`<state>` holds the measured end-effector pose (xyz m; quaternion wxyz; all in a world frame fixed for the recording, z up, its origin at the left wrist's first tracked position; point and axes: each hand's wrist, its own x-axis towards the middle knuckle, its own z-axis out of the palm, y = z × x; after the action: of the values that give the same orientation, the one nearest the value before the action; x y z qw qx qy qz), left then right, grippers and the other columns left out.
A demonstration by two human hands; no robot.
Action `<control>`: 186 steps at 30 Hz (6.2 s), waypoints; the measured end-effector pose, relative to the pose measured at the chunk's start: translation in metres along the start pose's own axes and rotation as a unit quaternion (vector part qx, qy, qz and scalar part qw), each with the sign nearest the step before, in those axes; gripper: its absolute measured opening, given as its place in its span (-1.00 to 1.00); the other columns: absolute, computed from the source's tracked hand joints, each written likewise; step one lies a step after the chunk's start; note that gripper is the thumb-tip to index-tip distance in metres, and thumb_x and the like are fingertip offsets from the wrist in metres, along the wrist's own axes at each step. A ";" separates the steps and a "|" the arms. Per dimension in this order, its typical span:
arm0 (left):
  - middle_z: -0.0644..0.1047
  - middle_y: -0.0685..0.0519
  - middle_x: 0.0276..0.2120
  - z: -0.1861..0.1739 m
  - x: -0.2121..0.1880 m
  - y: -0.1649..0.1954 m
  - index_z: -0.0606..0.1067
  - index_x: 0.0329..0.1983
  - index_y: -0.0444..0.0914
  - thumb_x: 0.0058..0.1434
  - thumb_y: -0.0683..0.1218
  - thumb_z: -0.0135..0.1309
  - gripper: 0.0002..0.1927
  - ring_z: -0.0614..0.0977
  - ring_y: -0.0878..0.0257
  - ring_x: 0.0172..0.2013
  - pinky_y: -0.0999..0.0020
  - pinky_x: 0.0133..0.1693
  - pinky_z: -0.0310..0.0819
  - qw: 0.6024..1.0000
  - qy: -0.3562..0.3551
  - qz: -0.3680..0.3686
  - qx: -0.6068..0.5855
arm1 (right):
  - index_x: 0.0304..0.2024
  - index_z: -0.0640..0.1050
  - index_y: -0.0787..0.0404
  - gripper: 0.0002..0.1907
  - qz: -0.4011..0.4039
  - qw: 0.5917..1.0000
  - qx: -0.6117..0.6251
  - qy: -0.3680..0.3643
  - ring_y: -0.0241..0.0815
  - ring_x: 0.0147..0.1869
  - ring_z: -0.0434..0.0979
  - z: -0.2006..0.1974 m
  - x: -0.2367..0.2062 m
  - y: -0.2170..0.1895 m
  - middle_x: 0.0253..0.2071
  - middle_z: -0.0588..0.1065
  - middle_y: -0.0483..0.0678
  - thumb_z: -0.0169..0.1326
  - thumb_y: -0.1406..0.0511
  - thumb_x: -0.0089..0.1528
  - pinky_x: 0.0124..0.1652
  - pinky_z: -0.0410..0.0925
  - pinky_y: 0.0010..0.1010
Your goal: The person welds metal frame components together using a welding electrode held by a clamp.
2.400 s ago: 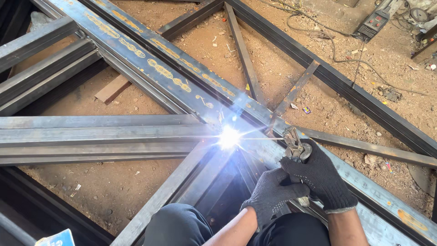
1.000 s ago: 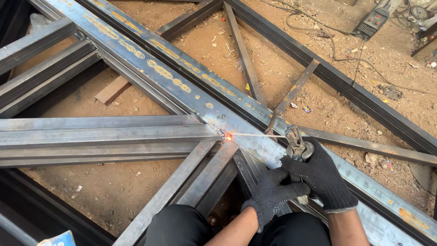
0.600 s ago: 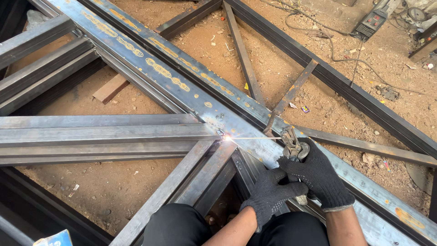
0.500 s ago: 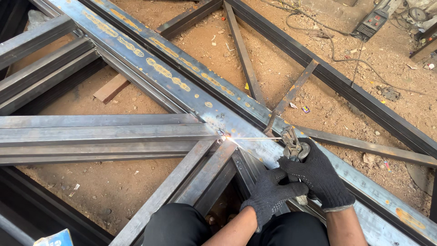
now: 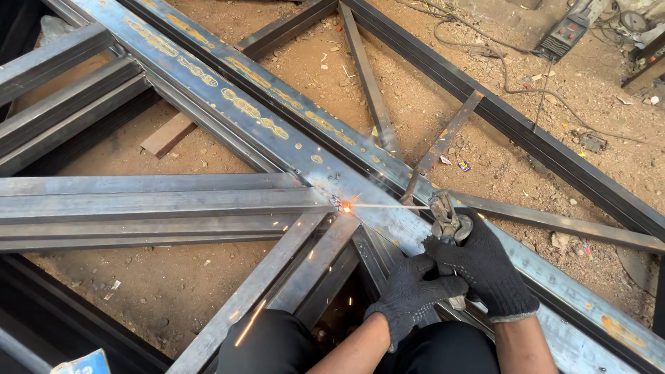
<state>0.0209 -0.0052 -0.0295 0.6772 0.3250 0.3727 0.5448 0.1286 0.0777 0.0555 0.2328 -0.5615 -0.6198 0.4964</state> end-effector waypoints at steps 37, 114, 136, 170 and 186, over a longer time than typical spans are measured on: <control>0.67 0.05 -0.22 0.000 0.002 -0.003 0.63 -0.12 -0.29 0.08 -0.07 0.37 -0.67 0.66 0.32 -0.16 0.36 -0.06 0.55 1.000 0.005 -0.012 -0.006 | -0.01 0.53 0.27 -0.45 0.018 1.000 -0.025 0.007 -0.21 -0.23 0.53 0.001 -0.002 -0.005 -0.28 0.56 -0.03 0.34 0.28 -0.04 -0.24 0.44 -0.33; 0.49 -0.01 0.24 -0.001 0.014 -0.012 0.35 0.38 -0.32 -0.05 0.02 0.44 -0.08 0.48 0.22 0.26 0.28 0.29 0.34 0.995 -0.052 0.075 0.032 | 0.56 -0.03 0.08 0.43 -0.041 0.978 -0.187 0.084 0.03 -0.05 0.64 0.005 -0.010 -0.016 -0.09 0.58 0.22 0.44 0.16 -0.26 -0.02 0.45 -0.25; 0.59 0.00 0.09 0.003 0.011 -0.008 0.44 0.27 -0.34 -0.01 -0.09 0.43 -0.24 0.60 0.26 0.10 0.31 0.15 0.52 0.997 -0.049 0.048 -0.019 | 0.55 -0.04 0.26 0.36 -0.085 0.989 -0.086 0.081 -0.04 0.01 0.56 -0.003 0.008 0.018 0.04 0.51 0.23 0.42 0.25 -0.18 -0.01 0.44 -0.29; 0.61 -0.05 0.07 -0.004 0.006 -0.002 0.47 0.27 -0.32 0.05 -0.01 0.41 -0.28 0.62 0.18 0.11 0.29 0.14 0.50 0.992 -0.044 0.079 0.092 | 0.58 -0.03 0.22 0.28 -0.106 0.994 0.016 0.011 -0.06 -0.10 0.55 0.001 0.003 0.011 -0.06 0.52 0.23 0.37 0.27 -0.08 -0.01 0.46 -0.31; 0.57 0.01 0.12 0.002 0.017 -0.016 0.41 0.32 -0.32 -0.03 -0.05 0.45 -0.17 0.57 0.24 0.14 0.31 0.16 0.49 0.998 -0.054 0.035 -0.027 | 0.57 -0.02 0.09 0.38 -0.021 0.992 -0.108 0.060 0.02 -0.06 0.63 0.001 0.001 -0.001 -0.06 0.58 0.24 0.39 0.20 -0.22 -0.05 0.48 -0.25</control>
<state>0.0325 0.0079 -0.0442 0.6852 0.3486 0.3095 0.5597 0.1271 0.0787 0.0554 0.2182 -0.5993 -0.6659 0.3870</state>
